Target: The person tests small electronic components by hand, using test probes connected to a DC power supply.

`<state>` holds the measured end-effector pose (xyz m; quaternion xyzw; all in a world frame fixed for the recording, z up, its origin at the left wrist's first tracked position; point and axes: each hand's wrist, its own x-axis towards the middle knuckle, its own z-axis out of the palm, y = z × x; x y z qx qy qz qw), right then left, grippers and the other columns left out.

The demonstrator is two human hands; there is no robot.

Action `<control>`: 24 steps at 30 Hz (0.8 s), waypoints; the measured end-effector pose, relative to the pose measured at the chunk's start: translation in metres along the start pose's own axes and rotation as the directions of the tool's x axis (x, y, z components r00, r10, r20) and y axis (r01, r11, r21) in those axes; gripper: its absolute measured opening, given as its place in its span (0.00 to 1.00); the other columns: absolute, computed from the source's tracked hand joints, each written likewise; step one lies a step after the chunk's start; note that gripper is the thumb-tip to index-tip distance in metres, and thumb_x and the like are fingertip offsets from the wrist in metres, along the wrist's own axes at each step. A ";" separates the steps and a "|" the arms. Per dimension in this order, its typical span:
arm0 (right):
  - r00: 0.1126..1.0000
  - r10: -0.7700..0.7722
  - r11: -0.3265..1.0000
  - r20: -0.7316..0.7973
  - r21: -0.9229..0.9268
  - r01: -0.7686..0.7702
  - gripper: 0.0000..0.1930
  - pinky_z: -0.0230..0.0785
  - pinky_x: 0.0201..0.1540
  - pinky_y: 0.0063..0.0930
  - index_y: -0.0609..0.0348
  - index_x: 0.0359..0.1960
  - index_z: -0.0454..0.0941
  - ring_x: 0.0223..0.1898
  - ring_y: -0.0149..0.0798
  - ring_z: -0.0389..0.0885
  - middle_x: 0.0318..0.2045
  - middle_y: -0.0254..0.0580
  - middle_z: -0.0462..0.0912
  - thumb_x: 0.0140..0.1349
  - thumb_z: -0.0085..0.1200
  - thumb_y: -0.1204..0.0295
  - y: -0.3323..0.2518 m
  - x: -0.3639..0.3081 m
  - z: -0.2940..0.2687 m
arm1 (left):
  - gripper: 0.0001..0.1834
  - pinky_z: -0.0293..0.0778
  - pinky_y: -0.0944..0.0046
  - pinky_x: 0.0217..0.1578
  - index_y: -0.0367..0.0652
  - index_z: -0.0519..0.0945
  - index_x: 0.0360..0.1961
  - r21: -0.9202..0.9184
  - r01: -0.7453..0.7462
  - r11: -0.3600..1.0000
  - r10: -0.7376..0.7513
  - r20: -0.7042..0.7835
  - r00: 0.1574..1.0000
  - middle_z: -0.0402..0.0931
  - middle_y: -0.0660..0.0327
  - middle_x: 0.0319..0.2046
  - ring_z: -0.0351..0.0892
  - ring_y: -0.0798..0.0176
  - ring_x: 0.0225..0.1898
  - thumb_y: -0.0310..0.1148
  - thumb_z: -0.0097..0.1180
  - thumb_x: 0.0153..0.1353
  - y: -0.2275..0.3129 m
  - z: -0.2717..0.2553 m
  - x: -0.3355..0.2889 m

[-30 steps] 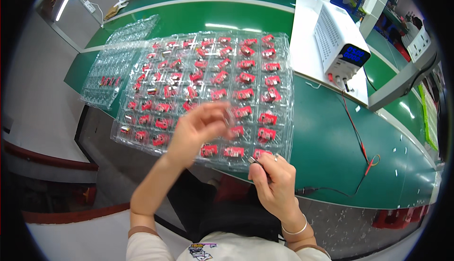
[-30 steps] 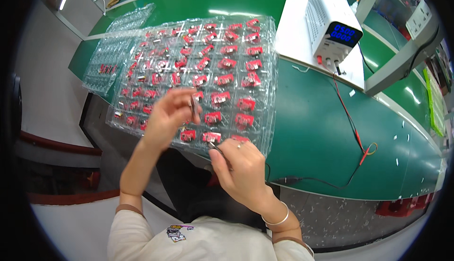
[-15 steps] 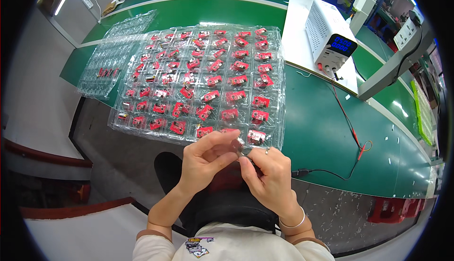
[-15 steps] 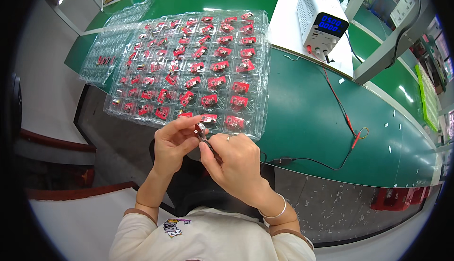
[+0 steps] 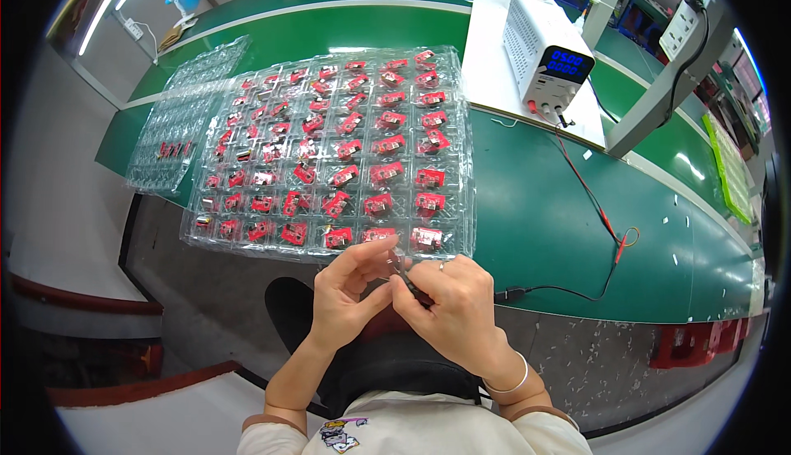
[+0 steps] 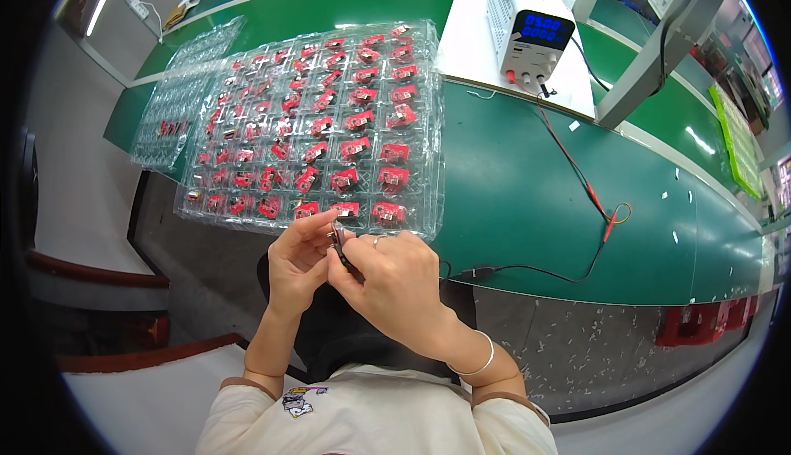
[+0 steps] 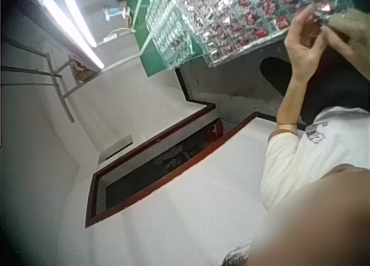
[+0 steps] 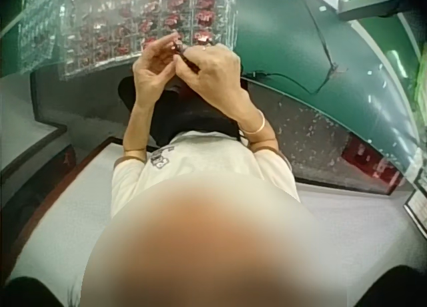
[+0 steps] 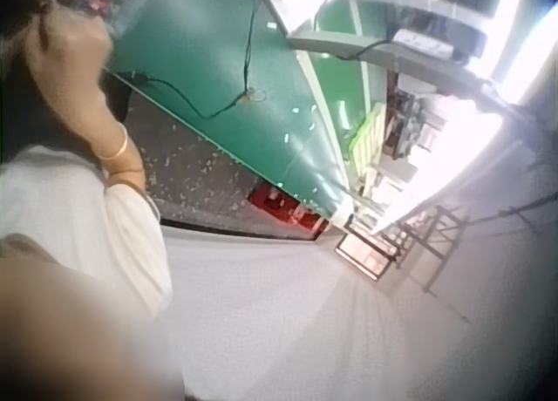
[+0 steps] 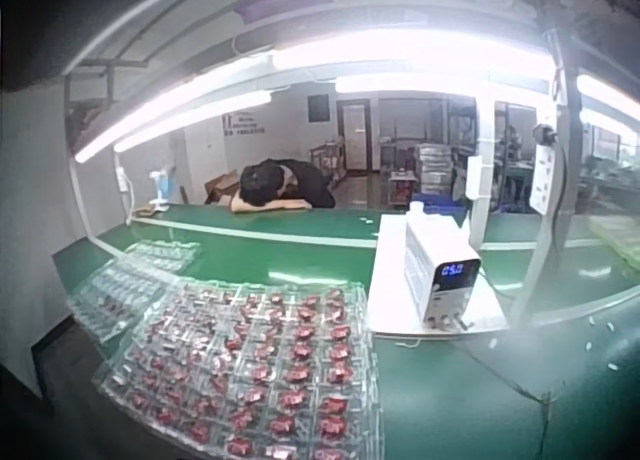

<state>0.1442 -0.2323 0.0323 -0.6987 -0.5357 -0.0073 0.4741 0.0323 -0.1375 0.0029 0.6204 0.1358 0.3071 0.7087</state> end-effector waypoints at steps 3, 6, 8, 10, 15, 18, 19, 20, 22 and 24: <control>1.000 0.020 1.000 -0.015 0.022 -0.020 0.13 0.55 0.18 0.31 0.57 0.11 0.66 0.11 0.38 0.62 0.08 0.35 0.64 0.45 0.59 0.74 0.001 0.001 0.000 | 0.27 0.70 0.67 0.49 0.36 0.69 0.53 0.041 -0.011 0.999 0.010 0.013 1.000 0.73 0.56 0.45 0.74 0.67 0.46 0.15 0.57 0.49 0.001 0.001 0.001; 0.999 0.031 0.999 -0.010 0.026 -0.031 0.13 0.55 0.17 0.31 0.58 0.11 0.67 0.11 0.38 0.63 0.07 0.36 0.65 0.45 0.58 0.74 0.002 0.001 0.000 | 0.27 0.70 0.67 0.49 0.36 0.69 0.53 0.138 0.004 0.990 -0.008 0.032 0.999 0.72 0.58 0.46 0.74 0.67 0.46 0.15 0.57 0.49 -0.001 -0.002 0.001; 0.999 0.051 0.998 -0.010 0.041 -0.050 0.13 0.55 0.17 0.31 0.59 0.10 0.67 0.11 0.39 0.63 0.07 0.36 0.65 0.45 0.58 0.74 0.003 0.000 0.001 | 0.27 0.70 0.68 0.49 0.36 0.70 0.52 0.141 -0.003 0.990 -0.003 0.040 0.999 0.72 0.58 0.46 0.74 0.67 0.46 0.14 0.57 0.48 0.001 -0.001 0.002; 0.999 0.048 0.998 -0.010 0.041 -0.047 0.13 0.55 0.16 0.31 0.59 0.10 0.66 0.10 0.39 0.63 0.07 0.37 0.65 0.45 0.58 0.74 0.003 0.001 0.001 | 0.27 0.70 0.68 0.49 0.36 0.70 0.52 0.144 -0.009 0.990 0.002 0.048 0.999 0.72 0.59 0.46 0.74 0.68 0.45 0.14 0.57 0.48 0.002 -0.001 0.002; 0.999 0.053 0.998 -0.009 0.046 -0.052 0.14 0.55 0.16 0.31 0.59 0.09 0.66 0.11 0.39 0.63 0.07 0.37 0.65 0.45 0.58 0.74 0.004 0.000 0.002 | 0.26 0.70 0.68 0.48 0.35 0.71 0.51 0.152 -0.006 0.988 -0.001 0.051 0.999 0.72 0.58 0.47 0.74 0.67 0.45 0.14 0.57 0.47 0.002 -0.002 0.003; 0.998 0.063 0.997 -0.001 0.036 -0.063 0.14 0.55 0.16 0.31 0.59 0.09 0.66 0.11 0.39 0.63 0.07 0.37 0.65 0.45 0.58 0.74 0.004 0.002 0.001 | 0.26 0.71 0.68 0.48 0.35 0.71 0.51 0.157 0.008 0.988 -0.016 0.046 0.999 0.72 0.58 0.47 0.74 0.67 0.45 0.14 0.57 0.47 0.001 -0.002 0.003; 0.998 0.066 0.997 0.001 0.035 -0.066 0.14 0.55 0.16 0.31 0.58 0.09 0.66 0.11 0.39 0.62 0.07 0.37 0.65 0.45 0.58 0.74 0.004 0.002 0.001 | 0.26 0.71 0.68 0.48 0.35 0.71 0.51 0.157 0.009 0.988 -0.017 0.046 0.999 0.72 0.58 0.47 0.74 0.67 0.45 0.14 0.57 0.47 0.001 -0.003 0.004; 0.998 0.069 0.997 0.003 0.033 -0.069 0.14 0.55 0.16 0.31 0.58 0.09 0.65 0.11 0.39 0.62 0.08 0.37 0.65 0.45 0.58 0.74 0.004 0.003 0.001 | 0.26 0.71 0.68 0.48 0.35 0.71 0.51 0.161 0.014 0.987 -0.021 0.047 0.999 0.72 0.58 0.47 0.75 0.67 0.45 0.14 0.57 0.47 0.001 -0.003 0.004; 0.997 0.073 0.997 0.004 0.032 -0.073 0.14 0.55 0.16 0.31 0.58 0.09 0.65 0.11 0.39 0.62 0.08 0.37 0.65 0.45 0.58 0.74 0.006 0.003 0.002 | 0.26 0.71 0.68 0.48 0.35 0.71 0.51 0.164 0.020 0.986 -0.028 0.051 0.998 0.72 0.58 0.47 0.75 0.66 0.45 0.14 0.57 0.47 0.000 -0.003 0.006; 0.998 0.070 0.997 0.000 0.025 -0.070 0.14 0.55 0.16 0.31 0.58 0.09 0.65 0.11 0.39 0.62 0.08 0.37 0.65 0.45 0.58 0.73 0.007 0.002 0.003 | 0.26 0.71 0.67 0.48 0.35 0.71 0.51 0.157 0.010 0.987 -0.019 0.052 0.998 0.72 0.57 0.47 0.75 0.66 0.45 0.14 0.57 0.47 0.000 -0.003 0.007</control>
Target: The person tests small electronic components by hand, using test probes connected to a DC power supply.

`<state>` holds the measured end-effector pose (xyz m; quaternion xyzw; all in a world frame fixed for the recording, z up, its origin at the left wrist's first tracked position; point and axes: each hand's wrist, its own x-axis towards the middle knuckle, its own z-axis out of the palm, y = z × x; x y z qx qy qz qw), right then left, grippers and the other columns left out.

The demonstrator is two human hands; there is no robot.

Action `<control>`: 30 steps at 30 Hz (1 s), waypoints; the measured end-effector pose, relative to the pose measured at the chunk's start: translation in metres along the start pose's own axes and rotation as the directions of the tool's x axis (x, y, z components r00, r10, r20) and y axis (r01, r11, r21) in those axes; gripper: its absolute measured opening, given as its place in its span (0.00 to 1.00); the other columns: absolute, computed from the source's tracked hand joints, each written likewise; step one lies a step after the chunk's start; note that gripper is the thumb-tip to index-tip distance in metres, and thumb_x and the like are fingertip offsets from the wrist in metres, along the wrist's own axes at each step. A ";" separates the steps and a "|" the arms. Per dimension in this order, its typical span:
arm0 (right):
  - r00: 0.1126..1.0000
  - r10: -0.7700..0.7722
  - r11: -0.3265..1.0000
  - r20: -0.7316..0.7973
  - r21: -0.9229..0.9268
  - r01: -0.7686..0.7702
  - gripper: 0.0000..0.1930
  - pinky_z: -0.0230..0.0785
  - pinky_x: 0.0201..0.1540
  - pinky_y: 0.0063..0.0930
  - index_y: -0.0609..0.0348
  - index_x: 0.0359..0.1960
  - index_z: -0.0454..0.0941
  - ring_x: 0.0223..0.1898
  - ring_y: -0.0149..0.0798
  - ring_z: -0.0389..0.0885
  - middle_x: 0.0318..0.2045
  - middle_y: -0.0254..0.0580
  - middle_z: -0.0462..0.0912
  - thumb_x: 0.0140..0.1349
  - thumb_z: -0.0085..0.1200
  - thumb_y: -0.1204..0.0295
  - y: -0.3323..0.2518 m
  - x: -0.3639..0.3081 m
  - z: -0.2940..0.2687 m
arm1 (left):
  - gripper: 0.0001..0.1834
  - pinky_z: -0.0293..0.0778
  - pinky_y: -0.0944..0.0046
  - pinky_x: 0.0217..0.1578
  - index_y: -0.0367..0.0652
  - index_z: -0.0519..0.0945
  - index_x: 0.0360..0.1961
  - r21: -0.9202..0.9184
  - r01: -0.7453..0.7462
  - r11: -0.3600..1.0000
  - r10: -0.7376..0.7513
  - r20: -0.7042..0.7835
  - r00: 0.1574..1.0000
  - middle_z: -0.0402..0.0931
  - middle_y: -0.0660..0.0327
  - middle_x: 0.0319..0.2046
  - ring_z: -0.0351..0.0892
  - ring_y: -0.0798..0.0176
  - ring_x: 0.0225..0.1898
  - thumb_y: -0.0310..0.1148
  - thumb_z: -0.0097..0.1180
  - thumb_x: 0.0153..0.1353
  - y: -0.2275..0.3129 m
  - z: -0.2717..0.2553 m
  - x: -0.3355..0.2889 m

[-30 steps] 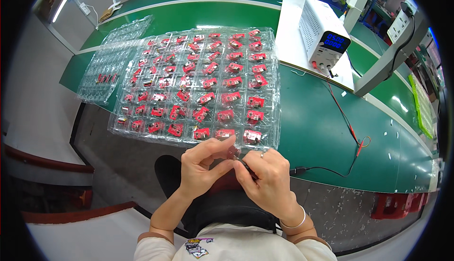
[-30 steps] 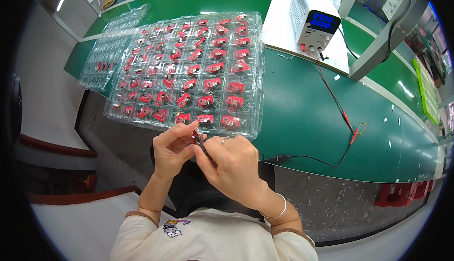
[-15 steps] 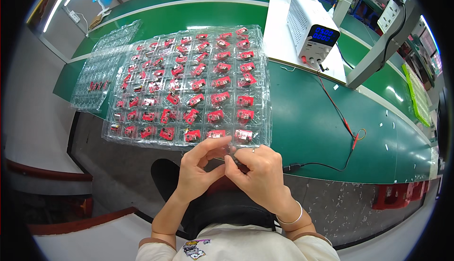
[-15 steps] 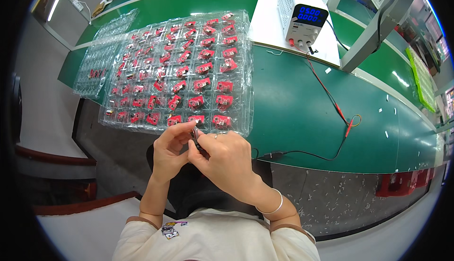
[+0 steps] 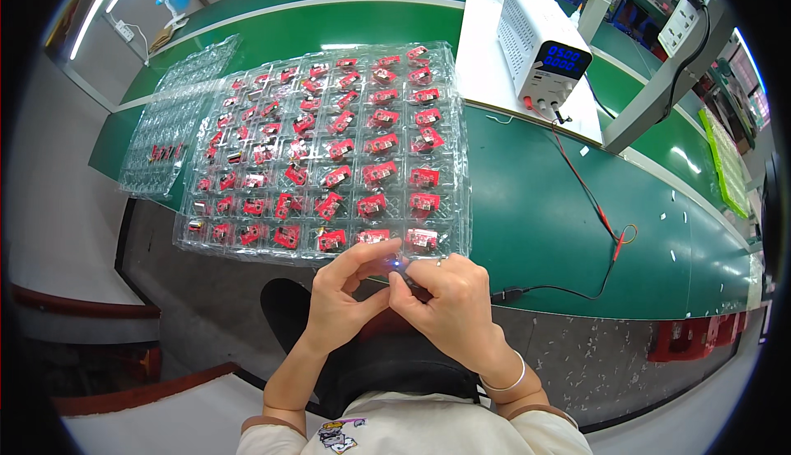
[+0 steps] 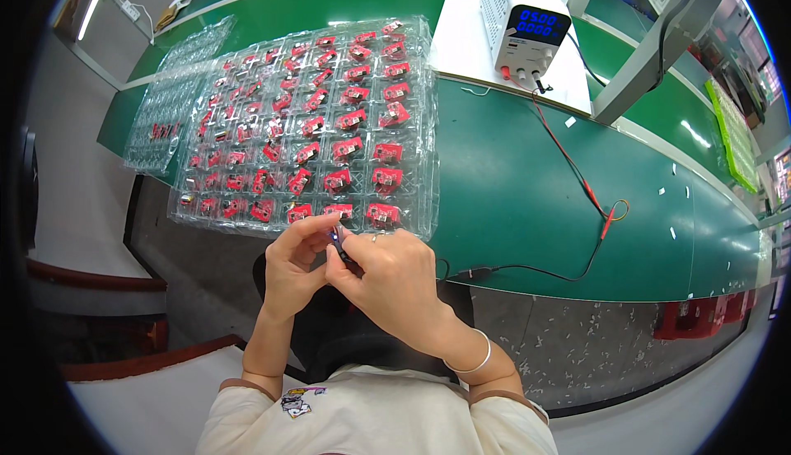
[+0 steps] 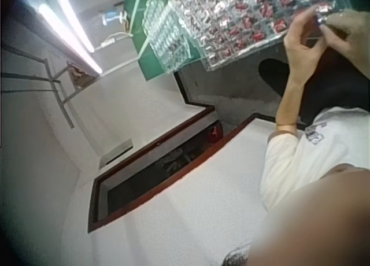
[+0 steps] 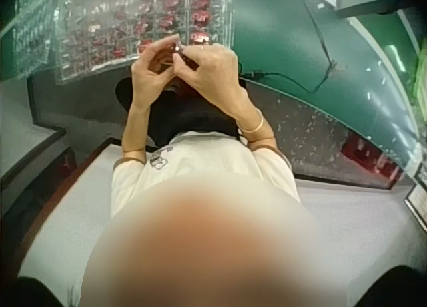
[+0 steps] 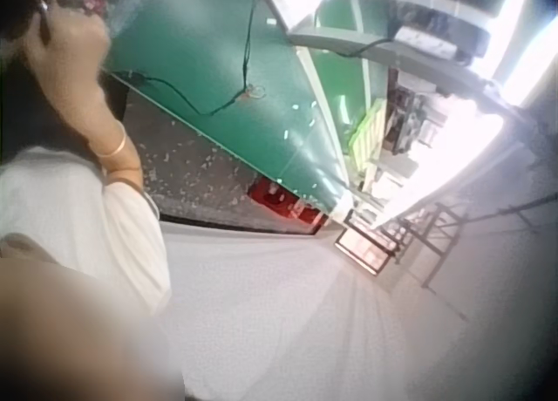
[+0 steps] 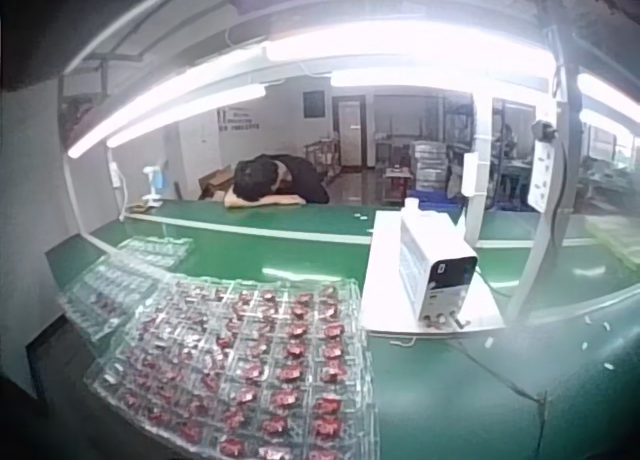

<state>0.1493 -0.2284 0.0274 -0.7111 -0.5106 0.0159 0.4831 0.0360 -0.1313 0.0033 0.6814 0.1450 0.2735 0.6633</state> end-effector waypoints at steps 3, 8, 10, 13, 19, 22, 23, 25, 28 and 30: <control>1.000 -0.003 1.000 -0.023 0.017 0.004 0.14 0.55 0.16 0.31 0.58 0.10 0.65 0.11 0.39 0.62 0.08 0.36 0.66 0.45 0.58 0.72 0.002 0.001 0.002 | 0.26 0.71 0.67 0.48 0.35 0.71 0.50 0.023 0.005 1.000 -0.005 -0.009 1.000 0.72 0.57 0.47 0.75 0.66 0.46 0.14 0.57 0.47 -0.003 -0.002 0.000; 1.000 0.000 1.000 -0.003 0.021 0.000 0.13 0.55 0.16 0.31 0.57 0.11 0.67 0.11 0.39 0.62 0.08 0.36 0.66 0.46 0.58 0.71 0.003 0.002 0.002 | 0.26 0.71 0.67 0.49 0.35 0.72 0.50 0.089 0.004 0.996 -0.003 -0.018 1.000 0.73 0.56 0.47 0.74 0.66 0.46 0.15 0.58 0.46 -0.002 -0.003 0.002; 1.000 0.007 1.000 0.007 0.021 -0.008 0.14 0.55 0.16 0.31 0.57 0.10 0.67 0.11 0.39 0.62 0.08 0.35 0.66 0.46 0.58 0.71 0.004 0.002 0.002 | 0.26 0.71 0.67 0.49 0.35 0.72 0.50 0.109 0.004 0.994 -0.001 -0.020 1.000 0.73 0.56 0.47 0.74 0.66 0.47 0.15 0.58 0.46 -0.001 -0.003 0.003; 1.000 0.010 1.000 0.018 0.025 -0.011 0.14 0.55 0.16 0.31 0.57 0.10 0.66 0.11 0.39 0.62 0.08 0.35 0.66 0.46 0.58 0.71 0.005 0.002 0.003 | 0.26 0.71 0.67 0.49 0.35 0.72 0.49 0.122 -0.004 0.993 0.005 -0.010 1.000 0.73 0.56 0.47 0.74 0.66 0.46 0.15 0.59 0.45 0.001 -0.003 0.004; 0.999 0.010 0.999 0.037 0.052 -0.011 0.14 0.55 0.16 0.30 0.57 0.10 0.66 0.11 0.39 0.62 0.08 0.36 0.66 0.45 0.58 0.72 0.006 0.004 0.006 | 0.26 0.72 0.68 0.45 0.36 0.74 0.48 0.172 -0.051 0.984 0.057 -0.035 0.998 0.74 0.57 0.46 0.76 0.66 0.42 0.16 0.60 0.44 -0.005 -0.007 0.005; 0.999 -0.005 0.997 0.042 0.079 0.002 0.13 0.54 0.16 0.30 0.58 0.10 0.66 0.11 0.39 0.61 0.08 0.36 0.65 0.45 0.58 0.73 0.005 0.006 0.007 | 0.25 0.73 0.69 0.40 0.38 0.75 0.46 0.265 -0.076 0.961 0.085 -0.023 0.996 0.77 0.58 0.41 0.78 0.66 0.38 0.18 0.62 0.42 -0.003 -0.013 0.009; 0.999 0.013 0.996 0.052 0.085 -0.017 0.13 0.54 0.16 0.31 0.58 0.10 0.66 0.11 0.39 0.61 0.08 0.36 0.65 0.44 0.58 0.74 0.003 0.007 0.005 | 0.25 0.73 0.69 0.38 0.38 0.76 0.45 0.301 -0.112 0.947 0.117 0.001 0.993 0.77 0.58 0.39 0.78 0.66 0.36 0.19 0.63 0.41 -0.002 -0.014 0.011; 0.997 0.025 0.994 0.070 0.103 -0.032 0.13 0.54 0.16 0.31 0.59 0.10 0.65 0.11 0.39 0.61 0.08 0.37 0.64 0.44 0.58 0.76 0.004 0.009 0.005 | 0.25 0.73 0.68 0.36 0.39 0.77 0.45 0.345 -0.141 0.928 0.145 0.013 0.989 0.78 0.58 0.37 0.78 0.66 0.34 0.20 0.64 0.41 0.001 -0.017 0.016; 0.998 -0.003 0.982 0.064 0.189 -0.009 0.14 0.53 0.16 0.32 0.56 0.10 0.63 0.10 0.41 0.61 0.09 0.37 0.64 0.42 0.59 0.76 0.000 0.012 -0.001 | 0.25 0.73 0.67 0.36 0.40 0.77 0.44 0.640 -0.182 0.747 0.298 -0.077 0.951 0.78 0.59 0.33 0.79 0.64 0.32 0.21 0.65 0.40 -0.003 -0.030 0.025; 0.999 -0.028 0.979 0.044 0.204 0.019 0.14 0.52 0.16 0.31 0.56 0.10 0.63 0.10 0.40 0.60 0.08 0.37 0.63 0.42 0.58 0.77 -0.005 0.013 -0.011 | 0.24 0.73 0.68 0.37 0.40 0.76 0.45 0.529 -0.002 0.848 0.175 -0.277 0.945 0.78 0.60 0.33 0.78 0.67 0.33 0.21 0.64 0.42 -0.016 -0.058 0.034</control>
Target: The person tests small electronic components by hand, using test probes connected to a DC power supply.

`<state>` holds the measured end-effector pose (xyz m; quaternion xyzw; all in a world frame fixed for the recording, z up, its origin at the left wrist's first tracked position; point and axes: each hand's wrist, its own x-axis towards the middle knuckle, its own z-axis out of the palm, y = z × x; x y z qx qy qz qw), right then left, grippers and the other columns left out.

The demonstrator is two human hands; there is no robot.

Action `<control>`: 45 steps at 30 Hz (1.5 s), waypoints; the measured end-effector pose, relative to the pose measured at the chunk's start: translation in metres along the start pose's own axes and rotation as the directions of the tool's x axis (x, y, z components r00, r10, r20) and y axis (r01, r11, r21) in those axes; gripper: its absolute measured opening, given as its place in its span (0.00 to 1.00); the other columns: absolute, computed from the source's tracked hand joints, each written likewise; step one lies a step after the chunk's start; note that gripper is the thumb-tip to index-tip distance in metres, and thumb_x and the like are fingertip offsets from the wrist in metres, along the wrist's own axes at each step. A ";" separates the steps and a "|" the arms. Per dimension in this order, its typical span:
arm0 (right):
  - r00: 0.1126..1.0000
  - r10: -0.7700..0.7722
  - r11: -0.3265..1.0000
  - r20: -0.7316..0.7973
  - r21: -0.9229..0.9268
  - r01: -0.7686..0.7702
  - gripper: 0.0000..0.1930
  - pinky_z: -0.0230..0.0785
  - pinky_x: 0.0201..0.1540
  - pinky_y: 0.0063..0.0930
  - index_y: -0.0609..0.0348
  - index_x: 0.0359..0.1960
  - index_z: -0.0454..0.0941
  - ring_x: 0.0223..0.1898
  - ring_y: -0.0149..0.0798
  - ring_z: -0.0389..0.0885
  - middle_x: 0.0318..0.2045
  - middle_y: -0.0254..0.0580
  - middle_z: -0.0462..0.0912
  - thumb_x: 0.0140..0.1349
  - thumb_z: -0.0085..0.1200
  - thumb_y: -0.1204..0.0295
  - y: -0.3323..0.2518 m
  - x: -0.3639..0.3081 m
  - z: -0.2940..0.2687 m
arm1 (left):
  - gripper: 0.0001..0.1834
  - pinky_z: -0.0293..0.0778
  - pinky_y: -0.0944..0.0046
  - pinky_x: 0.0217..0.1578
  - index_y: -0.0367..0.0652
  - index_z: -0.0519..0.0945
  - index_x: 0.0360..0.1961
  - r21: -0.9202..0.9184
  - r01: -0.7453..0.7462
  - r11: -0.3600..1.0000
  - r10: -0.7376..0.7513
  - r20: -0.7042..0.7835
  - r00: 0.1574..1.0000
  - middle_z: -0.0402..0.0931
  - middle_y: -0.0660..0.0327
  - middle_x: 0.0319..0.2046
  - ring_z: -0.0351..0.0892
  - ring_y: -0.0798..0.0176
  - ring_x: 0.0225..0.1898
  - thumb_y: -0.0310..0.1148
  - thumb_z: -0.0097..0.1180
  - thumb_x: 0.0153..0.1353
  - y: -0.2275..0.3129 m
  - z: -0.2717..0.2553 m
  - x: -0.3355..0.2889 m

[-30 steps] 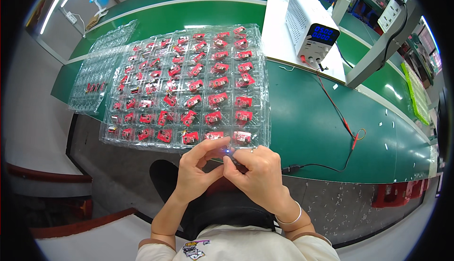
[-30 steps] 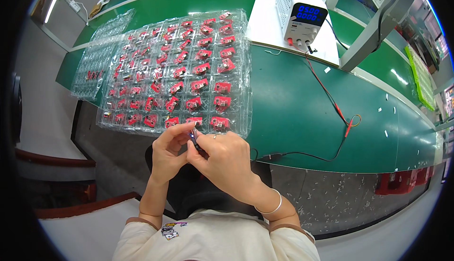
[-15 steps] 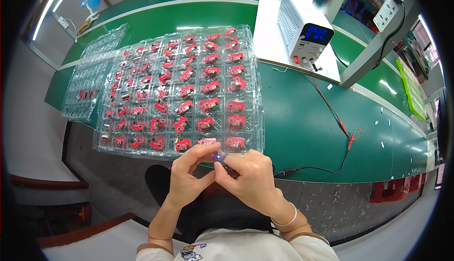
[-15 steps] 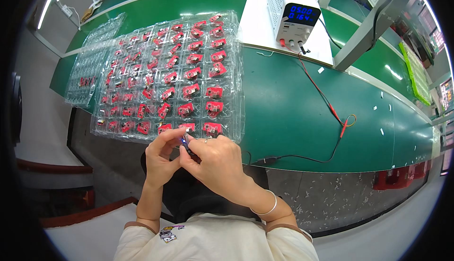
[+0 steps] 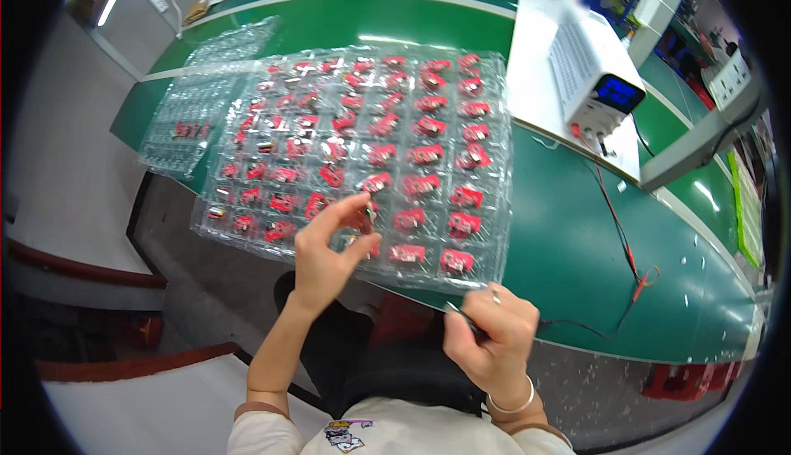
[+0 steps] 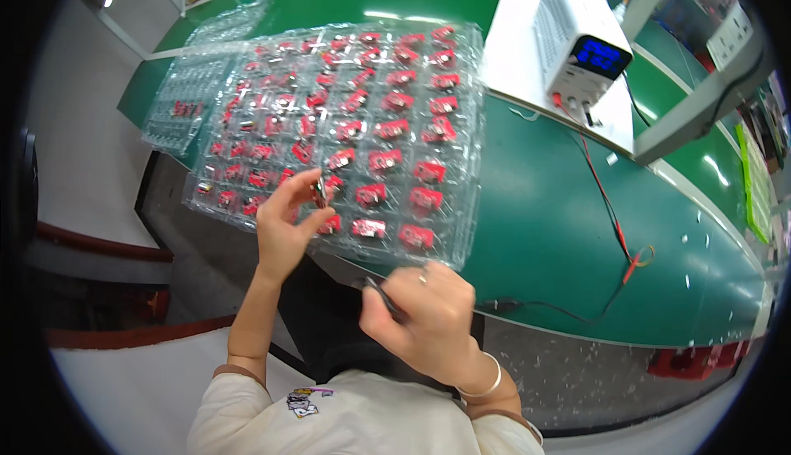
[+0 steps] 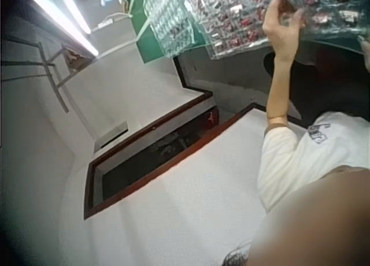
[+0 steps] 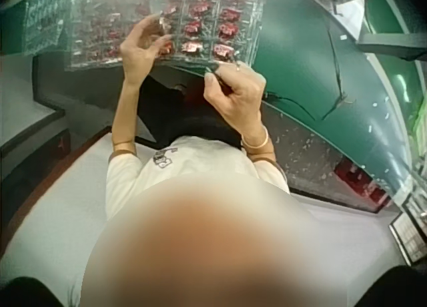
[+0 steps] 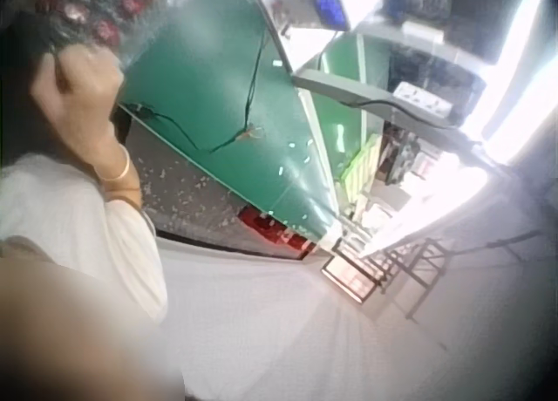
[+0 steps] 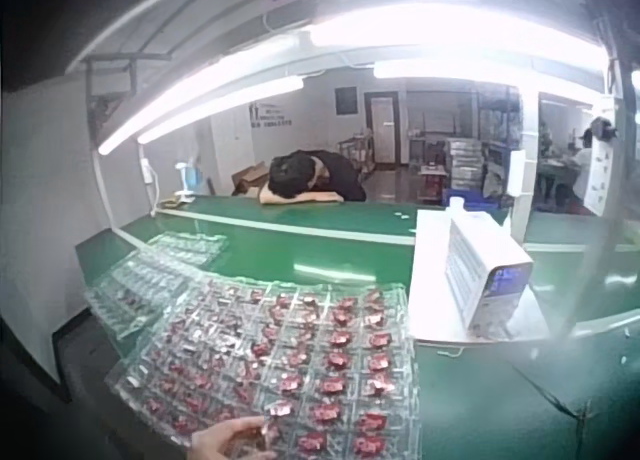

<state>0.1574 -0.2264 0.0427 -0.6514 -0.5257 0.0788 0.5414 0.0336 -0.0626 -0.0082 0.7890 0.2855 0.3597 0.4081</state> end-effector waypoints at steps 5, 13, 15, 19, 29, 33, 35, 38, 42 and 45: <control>0.999 0.049 0.998 -0.004 -0.040 -0.049 0.15 0.50 0.17 0.29 0.57 0.09 0.60 0.11 0.39 0.57 0.08 0.36 0.61 0.41 0.58 0.78 0.017 0.000 0.001 | 0.23 0.70 0.65 0.41 0.44 0.75 0.48 0.235 -0.109 0.966 0.093 0.077 0.993 0.77 0.63 0.32 0.75 0.69 0.36 0.23 0.59 0.48 -0.027 -0.036 0.079; 0.995 0.094 0.995 -0.016 -0.029 -0.094 0.15 0.50 0.17 0.29 0.57 0.09 0.61 0.10 0.38 0.56 0.07 0.35 0.59 0.42 0.58 0.78 0.029 0.007 0.005 | 0.22 0.70 0.62 0.44 0.45 0.76 0.46 0.562 -0.223 0.797 0.081 0.266 0.961 0.77 0.57 0.38 0.75 0.61 0.41 0.18 0.50 0.47 -0.125 -0.068 0.220; 0.993 0.116 0.993 -0.013 -0.023 -0.117 0.15 0.49 0.16 0.29 0.57 0.09 0.62 0.10 0.38 0.56 0.06 0.35 0.60 0.43 0.58 0.78 0.034 0.010 0.005 | 0.23 0.70 0.62 0.45 0.45 0.75 0.46 0.547 -0.202 0.813 0.020 0.321 0.947 0.77 0.57 0.38 0.75 0.60 0.42 0.18 0.49 0.47 -0.130 -0.062 0.232; 0.991 0.131 0.990 -0.008 -0.047 -0.131 0.16 0.50 0.16 0.29 0.57 0.08 0.62 0.10 0.37 0.57 0.06 0.35 0.60 0.43 0.58 0.78 0.040 0.010 0.007 | 0.20 0.70 0.60 0.46 0.44 0.76 0.44 0.330 -0.200 0.923 0.086 0.328 0.941 0.77 0.57 0.41 0.75 0.56 0.43 0.21 0.52 0.47 -0.144 -0.060 0.263; 0.993 0.118 0.991 -0.002 -0.054 -0.118 0.13 0.51 0.17 0.29 0.59 0.11 0.64 0.11 0.38 0.59 0.08 0.37 0.62 0.44 0.57 0.78 0.038 0.011 0.004 | 0.12 0.71 0.61 0.33 0.48 0.79 0.36 0.614 -0.215 0.759 0.177 0.123 0.976 0.76 0.59 0.33 0.77 0.60 0.37 0.26 0.57 0.48 -0.136 -0.050 0.270; 0.993 0.117 0.993 -0.016 0.005 -0.117 0.11 0.52 0.17 0.31 0.60 0.13 0.67 0.13 0.41 0.62 0.10 0.39 0.65 0.46 0.57 0.77 0.037 0.012 0.012 | 0.13 0.73 0.64 0.42 0.40 0.71 0.43 -0.428 0.170 0.887 -0.147 0.086 0.985 0.75 0.58 0.34 0.77 0.65 0.37 0.23 0.52 0.55 -0.080 -0.023 0.194; 0.989 0.144 0.989 0.019 0.032 -0.145 0.10 0.54 0.18 0.32 0.61 0.15 0.68 0.14 0.42 0.64 0.12 0.40 0.66 0.49 0.56 0.76 0.034 0.015 0.017 | 0.14 0.72 0.64 0.46 0.37 0.67 0.45 -0.630 0.261 0.732 -0.187 0.182 0.965 0.75 0.54 0.37 0.77 0.62 0.39 0.23 0.51 0.57 -0.040 -0.007 0.134; 0.995 0.092 0.993 0.048 0.071 -0.095 0.06 0.56 0.21 0.32 0.60 0.21 0.72 0.15 0.43 0.66 0.13 0.41 0.68 0.53 0.54 0.75 0.033 0.014 0.031 | 0.12 0.70 0.63 0.48 0.40 0.68 0.44 -0.793 0.345 0.501 -0.289 0.222 0.931 0.75 0.51 0.42 0.75 0.62 0.42 0.24 0.50 0.59 0.000 0.017 0.054; 0.995 0.060 0.995 0.075 0.078 -0.066 0.04 0.58 0.21 0.34 0.60 0.28 0.75 0.17 0.44 0.70 0.15 0.42 0.71 0.56 0.51 0.73 0.024 0.006 0.051 | 0.09 0.68 0.62 0.48 0.45 0.64 0.42 -0.905 0.355 0.234 -0.345 0.264 0.901 0.73 0.47 0.45 0.73 0.60 0.44 0.29 0.49 0.62 0.034 0.039 -0.006; 0.995 0.099 0.989 0.026 0.109 -0.101 0.05 0.59 0.22 0.35 0.60 0.30 0.76 0.18 0.45 0.70 0.16 0.44 0.72 0.56 0.51 0.73 0.024 -0.007 0.059 | 0.09 0.68 0.61 0.47 0.46 0.63 0.41 -0.933 0.304 0.194 -0.330 0.230 0.915 0.72 0.47 0.46 0.72 0.58 0.44 0.31 0.49 0.62 0.050 0.047 -0.023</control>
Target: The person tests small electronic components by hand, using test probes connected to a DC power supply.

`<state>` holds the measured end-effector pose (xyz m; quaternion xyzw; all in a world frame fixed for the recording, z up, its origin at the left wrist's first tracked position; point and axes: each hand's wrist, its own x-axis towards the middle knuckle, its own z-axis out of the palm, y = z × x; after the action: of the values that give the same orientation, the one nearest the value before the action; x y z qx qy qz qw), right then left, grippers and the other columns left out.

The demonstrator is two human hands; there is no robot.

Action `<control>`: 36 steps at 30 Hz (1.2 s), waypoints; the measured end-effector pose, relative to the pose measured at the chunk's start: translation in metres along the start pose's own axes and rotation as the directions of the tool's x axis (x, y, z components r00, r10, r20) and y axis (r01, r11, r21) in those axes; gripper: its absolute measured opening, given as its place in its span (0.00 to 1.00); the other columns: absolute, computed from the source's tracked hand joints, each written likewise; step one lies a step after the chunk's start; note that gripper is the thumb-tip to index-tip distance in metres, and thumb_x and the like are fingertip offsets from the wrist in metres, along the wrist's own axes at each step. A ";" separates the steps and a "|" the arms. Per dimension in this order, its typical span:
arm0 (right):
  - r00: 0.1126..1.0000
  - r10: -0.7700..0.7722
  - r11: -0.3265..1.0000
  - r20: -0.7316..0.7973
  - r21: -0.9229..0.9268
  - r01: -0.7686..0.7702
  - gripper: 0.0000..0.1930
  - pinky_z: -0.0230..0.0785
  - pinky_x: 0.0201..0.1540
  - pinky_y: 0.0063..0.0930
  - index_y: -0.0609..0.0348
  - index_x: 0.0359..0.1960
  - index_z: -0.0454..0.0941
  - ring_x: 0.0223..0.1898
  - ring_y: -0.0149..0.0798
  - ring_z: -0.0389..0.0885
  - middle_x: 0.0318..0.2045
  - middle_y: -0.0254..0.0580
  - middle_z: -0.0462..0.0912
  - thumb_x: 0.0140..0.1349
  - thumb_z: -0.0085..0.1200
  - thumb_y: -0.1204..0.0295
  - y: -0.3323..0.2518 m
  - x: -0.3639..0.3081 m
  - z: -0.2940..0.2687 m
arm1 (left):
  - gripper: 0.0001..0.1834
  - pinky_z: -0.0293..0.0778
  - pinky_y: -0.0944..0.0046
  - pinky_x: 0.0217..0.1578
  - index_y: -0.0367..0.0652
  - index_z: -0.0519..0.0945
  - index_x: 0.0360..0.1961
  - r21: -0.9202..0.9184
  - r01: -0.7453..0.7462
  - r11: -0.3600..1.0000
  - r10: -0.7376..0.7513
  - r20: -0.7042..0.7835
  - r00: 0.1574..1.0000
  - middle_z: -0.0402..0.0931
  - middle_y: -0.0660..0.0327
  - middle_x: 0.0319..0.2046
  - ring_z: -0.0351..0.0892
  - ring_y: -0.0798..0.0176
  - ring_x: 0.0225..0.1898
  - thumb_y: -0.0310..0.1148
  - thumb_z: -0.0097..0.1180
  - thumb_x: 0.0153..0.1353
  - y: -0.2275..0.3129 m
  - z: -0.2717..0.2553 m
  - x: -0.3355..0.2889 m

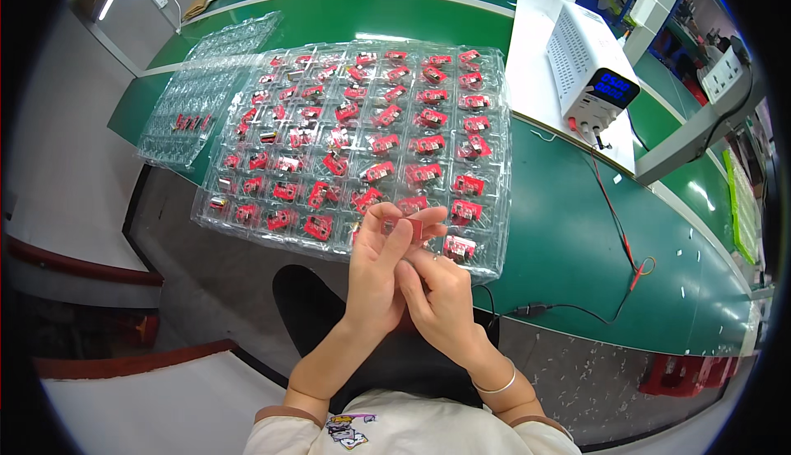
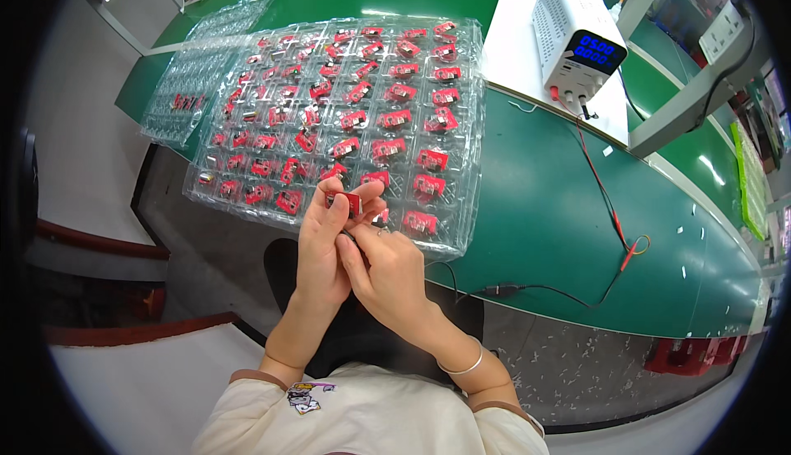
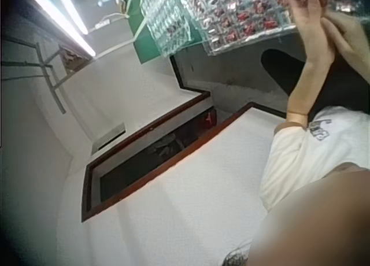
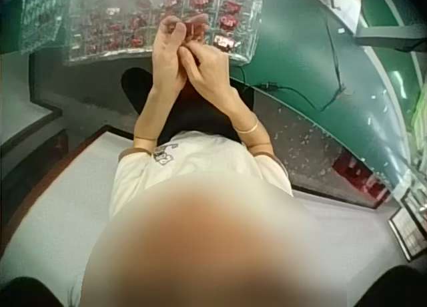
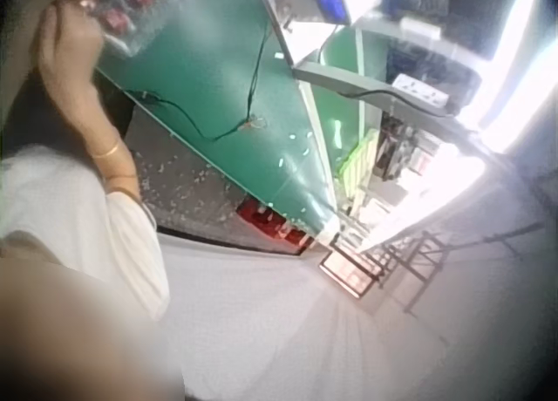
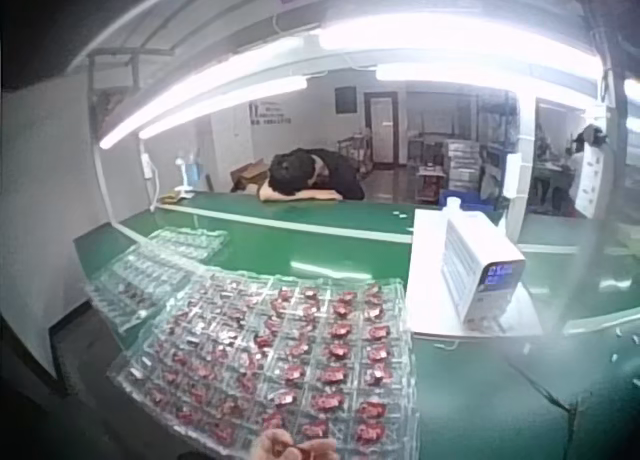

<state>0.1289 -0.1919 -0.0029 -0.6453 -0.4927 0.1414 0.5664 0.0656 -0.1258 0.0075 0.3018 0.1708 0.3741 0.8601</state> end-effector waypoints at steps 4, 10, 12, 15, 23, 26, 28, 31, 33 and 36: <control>0.997 0.069 0.997 -0.038 -0.025 -0.070 0.06 0.59 0.21 0.36 0.61 0.24 0.73 0.17 0.47 0.70 0.16 0.45 0.73 0.56 0.51 0.72 -0.007 -0.008 -0.004 | 0.08 0.67 0.61 0.48 0.48 0.64 0.42 -0.023 0.010 1.000 -0.010 0.001 1.000 0.72 0.48 0.45 0.69 0.58 0.47 0.34 0.46 0.64 -0.003 0.011 -0.014; 0.993 0.032 0.998 -0.117 -0.045 -0.038 0.07 0.60 0.20 0.36 0.61 0.22 0.72 0.16 0.47 0.69 0.15 0.45 0.73 0.56 0.51 0.72 -0.006 -0.017 -0.004 | 0.05 0.67 0.63 0.48 0.50 0.68 0.41 -0.109 0.042 0.993 -0.043 -0.010 0.999 0.73 0.52 0.45 0.69 0.61 0.46 0.33 0.45 0.65 -0.010 0.009 -0.024; 0.993 0.019 0.998 -0.115 -0.061 -0.026 0.07 0.60 0.21 0.36 0.61 0.22 0.72 0.16 0.46 0.69 0.15 0.45 0.73 0.56 0.51 0.72 -0.007 -0.018 -0.006 | 0.05 0.67 0.63 0.48 0.50 0.68 0.41 -0.133 0.037 0.990 -0.040 -0.018 0.999 0.73 0.53 0.45 0.69 0.63 0.44 0.33 0.45 0.64 -0.012 0.009 -0.023; 0.993 0.007 0.996 -0.117 -0.083 -0.017 0.07 0.60 0.21 0.36 0.60 0.23 0.73 0.17 0.46 0.69 0.16 0.44 0.73 0.55 0.51 0.71 -0.008 -0.019 -0.008 | 0.05 0.68 0.65 0.46 0.50 0.68 0.41 -0.148 0.022 0.989 -0.027 -0.034 0.999 0.73 0.54 0.45 0.69 0.65 0.42 0.34 0.46 0.64 -0.014 0.011 -0.024; 0.991 -0.020 0.994 -0.134 -0.113 0.005 0.05 0.60 0.21 0.35 0.60 0.26 0.74 0.17 0.45 0.69 0.17 0.43 0.75 0.56 0.51 0.72 -0.006 -0.020 -0.007 | 0.06 0.69 0.64 0.44 0.50 0.68 0.41 -0.145 0.002 0.989 -0.010 -0.051 0.999 0.73 0.58 0.44 0.70 0.64 0.39 0.35 0.46 0.64 -0.016 0.012 -0.023; 0.989 -0.049 0.992 -0.140 -0.121 0.032 0.05 0.60 0.21 0.34 0.60 0.26 0.74 0.17 0.45 0.69 0.17 0.43 0.74 0.56 0.51 0.72 -0.005 -0.020 -0.006 | 0.06 0.69 0.64 0.44 0.50 0.68 0.41 -0.148 0.003 0.989 -0.014 -0.072 0.997 0.73 0.58 0.44 0.70 0.64 0.38 0.36 0.46 0.64 -0.015 0.012 -0.023; 0.991 -0.035 0.991 -0.127 -0.135 0.018 0.05 0.59 0.21 0.34 0.60 0.26 0.75 0.17 0.44 0.68 0.16 0.42 0.74 0.56 0.51 0.72 -0.005 -0.021 -0.005 | 0.05 0.70 0.68 0.41 0.50 0.69 0.40 -0.169 0.009 0.986 -0.021 -0.068 0.997 0.72 0.54 0.46 0.69 0.67 0.38 0.35 0.46 0.64 -0.016 0.011 -0.023; 0.987 -0.042 0.992 -0.157 -0.124 0.022 0.05 0.58 0.21 0.34 0.59 0.25 0.75 0.16 0.44 0.68 0.16 0.42 0.73 0.55 0.52 0.72 -0.006 -0.022 -0.004 | 0.07 0.69 0.64 0.45 0.51 0.69 0.41 -0.145 -0.008 0.989 -0.002 -0.066 0.998 0.72 0.59 0.45 0.70 0.65 0.38 0.36 0.48 0.63 -0.017 0.010 -0.024; 0.987 -0.037 0.993 -0.159 -0.116 0.018 0.05 0.58 0.21 0.34 0.59 0.24 0.75 0.16 0.43 0.68 0.16 0.42 0.73 0.55 0.52 0.72 -0.007 -0.021 -0.004 | 0.06 0.68 0.63 0.46 0.51 0.69 0.41 -0.140 -0.012 0.990 0.003 -0.066 0.998 0.72 0.59 0.45 0.69 0.65 0.38 0.36 0.48 0.63 -0.017 0.010 -0.025; 0.986 -0.029 0.994 -0.161 -0.107 0.012 0.05 0.58 0.21 0.34 0.59 0.23 0.75 0.16 0.43 0.67 0.16 0.42 0.73 0.55 0.52 0.73 -0.007 -0.022 -0.003 | 0.06 0.68 0.63 0.46 0.51 0.70 0.40 -0.134 -0.030 0.991 0.022 -0.062 0.998 0.72 0.60 0.45 0.69 0.66 0.38 0.36 0.48 0.63 -0.018 0.008 -0.025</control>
<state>0.1176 -0.2123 -0.0043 -0.6788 -0.4581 0.0562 0.5712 0.0633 -0.1578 0.0037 0.2337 0.1673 0.4050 0.8679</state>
